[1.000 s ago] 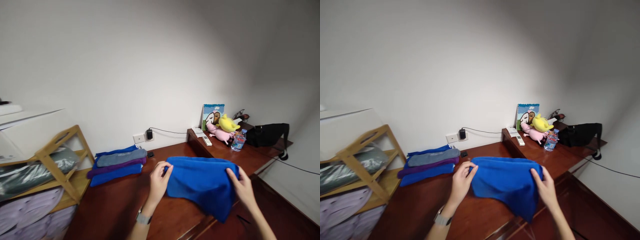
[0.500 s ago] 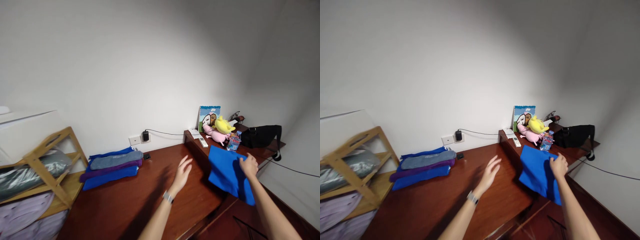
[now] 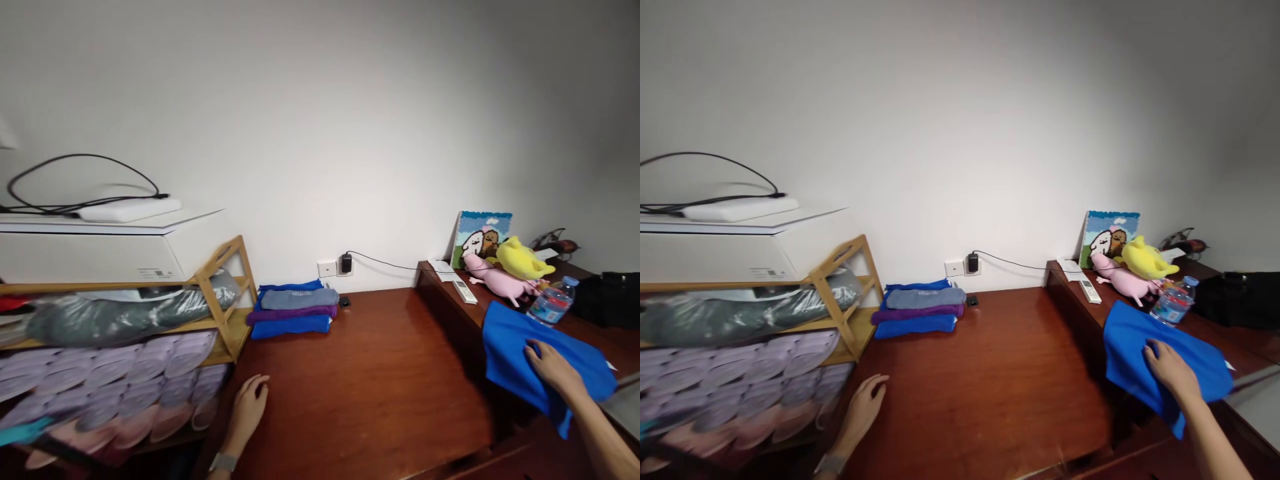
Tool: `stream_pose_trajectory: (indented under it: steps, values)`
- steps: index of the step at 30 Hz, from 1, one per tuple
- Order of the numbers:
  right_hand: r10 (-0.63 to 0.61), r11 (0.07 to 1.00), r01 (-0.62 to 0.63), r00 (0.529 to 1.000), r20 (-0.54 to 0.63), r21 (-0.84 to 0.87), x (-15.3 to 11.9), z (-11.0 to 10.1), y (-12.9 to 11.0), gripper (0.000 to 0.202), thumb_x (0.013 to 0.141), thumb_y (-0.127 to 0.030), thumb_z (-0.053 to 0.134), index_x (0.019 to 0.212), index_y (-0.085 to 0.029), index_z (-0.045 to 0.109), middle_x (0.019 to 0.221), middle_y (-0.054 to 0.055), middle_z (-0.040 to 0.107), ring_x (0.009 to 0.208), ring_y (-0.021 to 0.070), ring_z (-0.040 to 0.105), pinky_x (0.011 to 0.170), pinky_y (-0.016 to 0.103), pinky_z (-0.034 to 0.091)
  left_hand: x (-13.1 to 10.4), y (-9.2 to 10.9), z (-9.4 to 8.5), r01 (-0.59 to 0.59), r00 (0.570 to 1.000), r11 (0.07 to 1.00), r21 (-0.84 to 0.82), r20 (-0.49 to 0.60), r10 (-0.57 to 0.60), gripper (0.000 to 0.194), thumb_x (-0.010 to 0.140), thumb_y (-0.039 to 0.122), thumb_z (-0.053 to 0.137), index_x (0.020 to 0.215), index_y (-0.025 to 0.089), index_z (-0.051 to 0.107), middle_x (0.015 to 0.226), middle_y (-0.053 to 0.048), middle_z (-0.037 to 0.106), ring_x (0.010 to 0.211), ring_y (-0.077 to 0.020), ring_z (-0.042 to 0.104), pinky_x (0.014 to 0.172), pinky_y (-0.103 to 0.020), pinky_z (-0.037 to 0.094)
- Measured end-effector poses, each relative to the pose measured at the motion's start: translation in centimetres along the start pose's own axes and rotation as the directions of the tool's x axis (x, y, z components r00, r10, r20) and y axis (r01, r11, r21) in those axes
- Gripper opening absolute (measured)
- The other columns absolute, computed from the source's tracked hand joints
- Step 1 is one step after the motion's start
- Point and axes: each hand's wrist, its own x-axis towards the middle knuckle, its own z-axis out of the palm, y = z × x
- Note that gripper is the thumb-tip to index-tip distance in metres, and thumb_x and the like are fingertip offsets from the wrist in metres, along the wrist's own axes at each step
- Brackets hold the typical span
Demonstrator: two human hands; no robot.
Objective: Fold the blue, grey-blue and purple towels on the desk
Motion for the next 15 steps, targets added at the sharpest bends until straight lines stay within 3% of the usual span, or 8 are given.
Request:
stream_pose_trajectory:
  steps: [3, 7, 10, 12, 15]
  values:
    - [-0.015, 0.998, 0.019, 0.998, -0.059, 0.056, 0.1, -0.9, -1.2, 0.047, 0.075, -0.058, 0.046, 0.095, -0.024, 0.073, 0.115, 0.025, 0.076, 0.117, 0.0431, 0.070, 0.107, 0.050, 0.049, 2.4, -1.1, -0.6, -0.029, 0.999, 0.999, 0.041, 0.029, 0.027, 0.040, 0.086, 0.031, 0.042, 0.104, 0.023, 0.076, 0.118, -0.012, 0.079, 0.114, -0.0277, 0.074, 0.107, -0.044, 0.057]
    - [-0.173, 0.983, 0.183, 0.940, -0.293, 0.009, -4.2, -2.0, -6.3, 0.050, 0.081, -0.060, 0.042, 0.099, -0.026, 0.074, 0.127, 0.021, 0.073, 0.123, 0.0449, 0.067, 0.110, 0.058, 0.048, 5.9, -0.1, 0.0, -0.104, 0.991, 0.989, 0.104, 0.099, 0.094, 0.043, 0.091, 0.029, 0.044, 0.123, 0.022, 0.073, 0.136, -0.015, 0.072, 0.127, -0.0315, 0.067, 0.111, -0.047, 0.052]
    - [-0.313, 0.936, 0.347, 0.894, -0.321, 0.056, -10.1, -1.0, -11.4, 0.044, 0.085, -0.058, 0.047, 0.097, -0.028, 0.077, 0.122, 0.017, 0.076, 0.118, 0.0423, 0.069, 0.110, 0.060, 0.052, 9.0, 1.7, 1.1, -0.182, 0.974, 0.974, 0.135, 0.163, 0.159, 0.047, 0.093, 0.026, 0.047, 0.135, 0.023, 0.068, 0.148, -0.014, 0.065, 0.140, -0.0319, 0.057, 0.118, -0.048, 0.045]
    - [-0.382, 0.886, 0.429, 0.890, -0.247, 0.175, -15.0, 0.8, -14.7, 0.038, 0.084, -0.056, 0.053, 0.094, -0.031, 0.080, 0.113, 0.013, 0.079, 0.111, 0.0392, 0.073, 0.104, 0.058, 0.058, 11.1, 3.1, 2.1, -0.240, 0.954, 0.960, 0.144, 0.216, 0.206, 0.049, 0.095, 0.025, 0.047, 0.141, 0.023, 0.064, 0.153, -0.013, 0.062, 0.145, -0.0294, 0.052, 0.123, -0.045, 0.039]
    - [-0.463, 0.811, 0.465, 0.881, -0.095, 0.355, -22.7, 3.9, -19.4, 0.025, 0.079, -0.055, 0.066, 0.091, -0.041, 0.083, 0.101, 0.006, 0.081, 0.095, 0.0357, 0.078, 0.080, 0.052, 0.069, 13.9, 5.2, 3.8, -0.283, 0.927, 0.946, 0.159, 0.298, 0.227, 0.049, 0.099, 0.031, 0.047, 0.145, 0.024, 0.062, 0.152, -0.014, 0.062, 0.143, -0.0293, 0.053, 0.120, -0.045, 0.039]
